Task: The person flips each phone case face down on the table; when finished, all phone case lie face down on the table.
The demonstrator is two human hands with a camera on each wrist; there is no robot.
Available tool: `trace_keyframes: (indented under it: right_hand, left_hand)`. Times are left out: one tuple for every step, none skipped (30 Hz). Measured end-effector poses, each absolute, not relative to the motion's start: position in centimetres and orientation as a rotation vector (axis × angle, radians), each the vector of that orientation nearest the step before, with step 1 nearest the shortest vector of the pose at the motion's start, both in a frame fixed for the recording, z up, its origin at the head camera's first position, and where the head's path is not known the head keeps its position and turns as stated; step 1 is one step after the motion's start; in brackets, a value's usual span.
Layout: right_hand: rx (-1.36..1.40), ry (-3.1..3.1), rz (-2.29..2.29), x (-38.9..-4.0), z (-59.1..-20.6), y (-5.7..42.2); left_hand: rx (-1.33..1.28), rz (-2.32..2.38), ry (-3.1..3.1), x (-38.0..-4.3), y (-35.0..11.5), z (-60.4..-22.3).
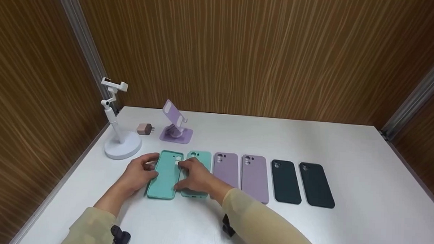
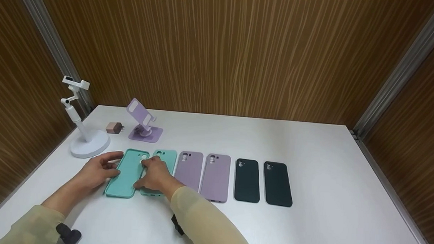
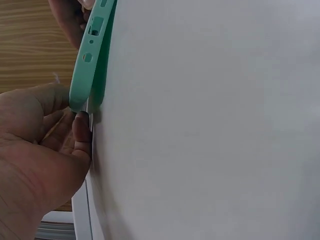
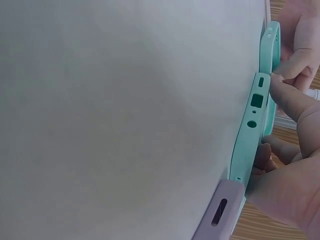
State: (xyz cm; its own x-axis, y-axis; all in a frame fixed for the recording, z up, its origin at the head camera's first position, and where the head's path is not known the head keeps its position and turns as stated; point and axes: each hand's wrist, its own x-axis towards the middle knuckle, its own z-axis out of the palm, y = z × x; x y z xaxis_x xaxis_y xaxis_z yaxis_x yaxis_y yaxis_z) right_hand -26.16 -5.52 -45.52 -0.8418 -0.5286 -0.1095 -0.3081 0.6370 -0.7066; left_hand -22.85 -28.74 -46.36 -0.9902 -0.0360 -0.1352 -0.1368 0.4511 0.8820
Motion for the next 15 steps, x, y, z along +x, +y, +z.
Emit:
trace_keyframes:
  right_hand:
    - [-0.667, 2.552, -1.022, -26.1, -45.5, -5.5]
    - [-0.662, 2.552, -1.025, -26.1, -45.5, -5.6]
    - [-0.655, 2.553, -1.027, -26.0, -45.5, -5.6]
    - [-0.649, 2.555, -1.027, -26.0, -45.5, -5.6]
    - [-0.646, 2.559, -1.026, -26.0, -45.5, -5.6]
    - [-0.648, 2.563, -1.024, -26.0, -45.5, -5.6]
    - [-0.653, 2.568, -1.02, -26.0, -45.5, -5.6]
    - [-0.663, 2.578, -1.009, -26.0, -45.6, -5.6]
    - [-0.675, 2.588, -0.998, -26.0, -45.6, -5.7]
    - [-0.689, 2.599, -0.986, -26.0, -45.7, -5.7]
    - [-0.704, 2.608, -0.976, -26.0, -45.7, -5.7]
    - [-0.721, 2.618, -0.967, -26.0, -45.8, -5.8]
    - [-0.735, 2.629, -0.96, -26.0, -45.8, -5.8]
    - [-0.749, 2.639, -0.957, -26.0, -45.8, -5.8]
    - [-0.762, 2.648, -0.953, -26.0, -45.7, -5.8]
  left_hand:
    - [-0.162, 1.605, 2.587, -22.8, -28.7, -46.3]
    - [-0.168, 1.627, 2.579, -22.7, -28.6, -46.2]
    - [-0.173, 1.649, 2.57, -22.7, -28.5, -46.1]
    - [-0.179, 1.672, 2.561, -22.7, -28.4, -45.9]
    - [-0.186, 1.699, 2.55, -22.6, -28.3, -45.9]
    - [-0.192, 1.732, 2.535, -22.6, -28.2, -45.8]
    - [-0.197, 1.765, 2.517, -22.5, -28.2, -45.7]
    - [-0.204, 1.798, 2.499, -22.4, -28.1, -45.7]
    - [-0.211, 1.829, 2.482, -22.4, -28.1, -45.6]
    - [-0.215, 1.869, 2.459, -22.3, -28.0, -45.5]
    - [-0.216, 1.914, 2.429, -22.2, -27.9, -45.5]
    - [-0.216, 1.961, 2.392, -22.2, -27.9, -45.4]
    - [-0.213, 2.007, 2.357, -22.1, -27.8, -45.3]
    - [-0.207, 2.052, 2.322, -22.1, -27.7, -45.2]
    - [-0.204, 2.097, 2.286, -22.1, -27.5, -45.1]
